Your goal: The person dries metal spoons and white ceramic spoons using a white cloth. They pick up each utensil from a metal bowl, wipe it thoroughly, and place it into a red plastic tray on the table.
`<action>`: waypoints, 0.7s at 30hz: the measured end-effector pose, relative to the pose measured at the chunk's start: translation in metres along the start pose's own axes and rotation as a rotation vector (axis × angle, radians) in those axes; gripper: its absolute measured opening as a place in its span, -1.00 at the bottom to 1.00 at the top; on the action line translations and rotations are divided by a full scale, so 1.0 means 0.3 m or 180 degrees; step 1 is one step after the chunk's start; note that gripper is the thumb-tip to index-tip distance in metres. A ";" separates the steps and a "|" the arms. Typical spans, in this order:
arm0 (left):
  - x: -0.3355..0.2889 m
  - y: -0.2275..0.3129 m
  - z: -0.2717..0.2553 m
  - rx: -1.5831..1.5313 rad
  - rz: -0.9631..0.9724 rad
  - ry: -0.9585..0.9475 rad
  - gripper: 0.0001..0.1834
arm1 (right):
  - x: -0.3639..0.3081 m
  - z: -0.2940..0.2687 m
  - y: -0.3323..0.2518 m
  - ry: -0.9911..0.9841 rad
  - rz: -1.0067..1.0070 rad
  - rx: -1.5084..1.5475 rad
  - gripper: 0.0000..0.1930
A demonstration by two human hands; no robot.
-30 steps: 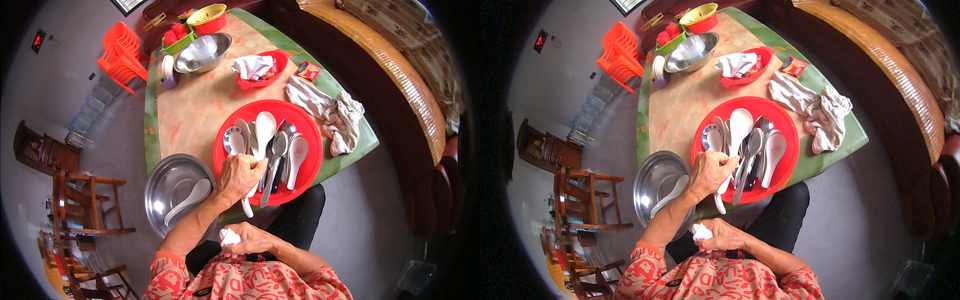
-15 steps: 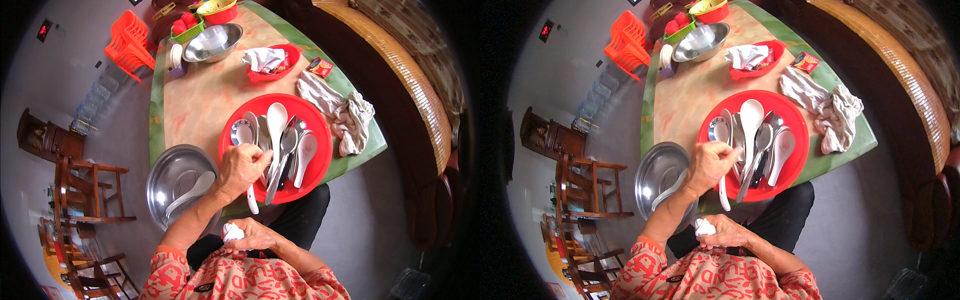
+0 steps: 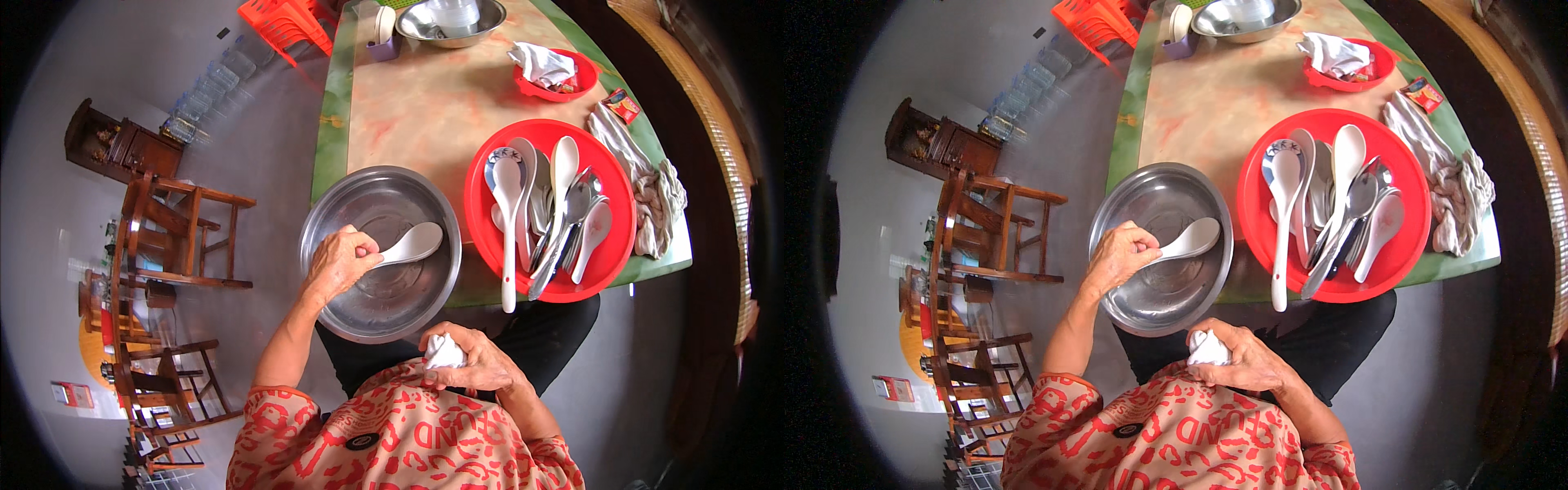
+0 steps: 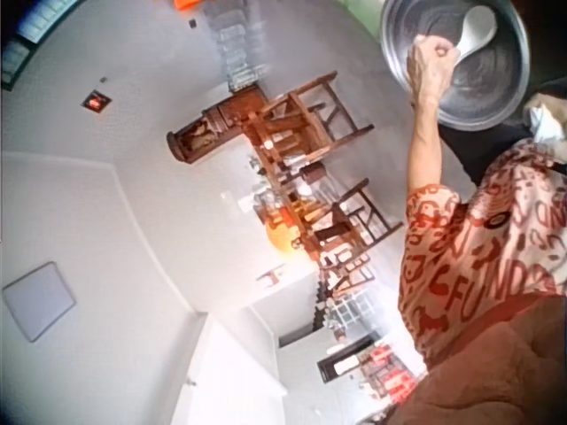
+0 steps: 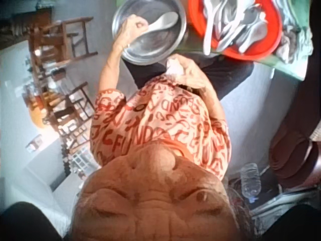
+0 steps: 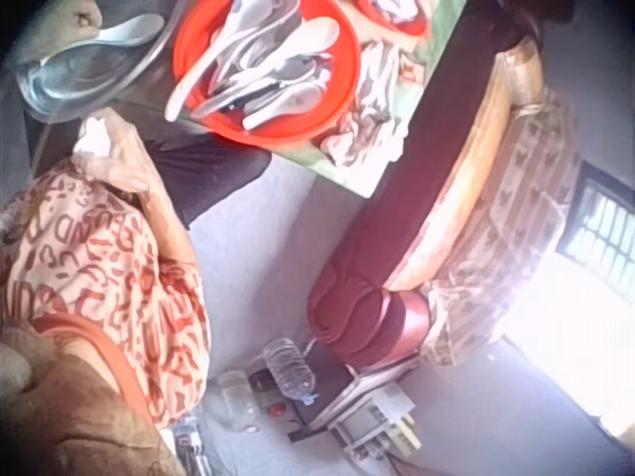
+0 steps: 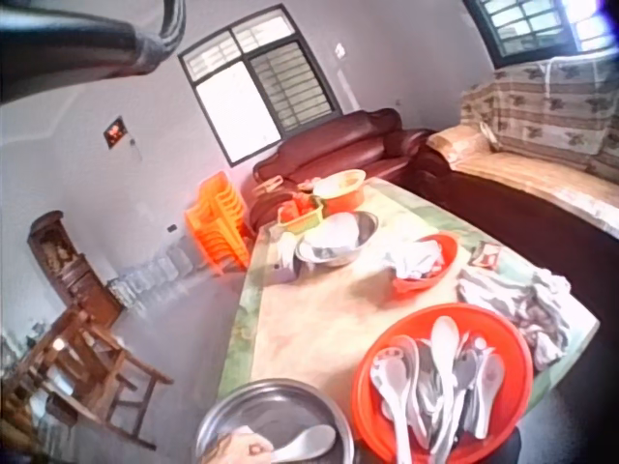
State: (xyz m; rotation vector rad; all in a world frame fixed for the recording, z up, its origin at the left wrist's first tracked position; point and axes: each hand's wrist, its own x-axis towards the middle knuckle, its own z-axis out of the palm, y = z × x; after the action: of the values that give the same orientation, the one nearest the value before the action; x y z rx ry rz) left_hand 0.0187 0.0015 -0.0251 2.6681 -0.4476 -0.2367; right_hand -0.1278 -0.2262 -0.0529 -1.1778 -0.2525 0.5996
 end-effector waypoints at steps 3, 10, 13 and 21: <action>-0.030 -0.010 0.006 -0.0260 -0.0235 -0.0098 -0.80 | 0.011 0.017 0.016 -0.0039 -0.0061 -0.0278 -0.68; -0.051 -0.072 0.010 -0.0260 -0.0069 -0.0078 -0.75 | 0.055 0.079 0.001 -0.0004 0.0116 -0.0173 -0.69; -0.053 -0.114 0.009 -0.0473 0.0000 -0.0033 -0.75 | 0.078 0.097 0.006 -0.0051 0.0071 -0.0212 -0.70; -0.064 -0.137 -0.012 -0.1420 -0.0021 -0.0065 -0.80 | 0.125 0.123 0.014 -0.0086 0.0237 -0.0071 -0.70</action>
State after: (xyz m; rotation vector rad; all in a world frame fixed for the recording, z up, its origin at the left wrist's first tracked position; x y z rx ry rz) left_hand 0.0129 0.0448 -0.0380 2.2327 -0.3446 -0.3242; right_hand -0.1163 -0.1749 -0.0473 -1.2054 -0.2396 0.6797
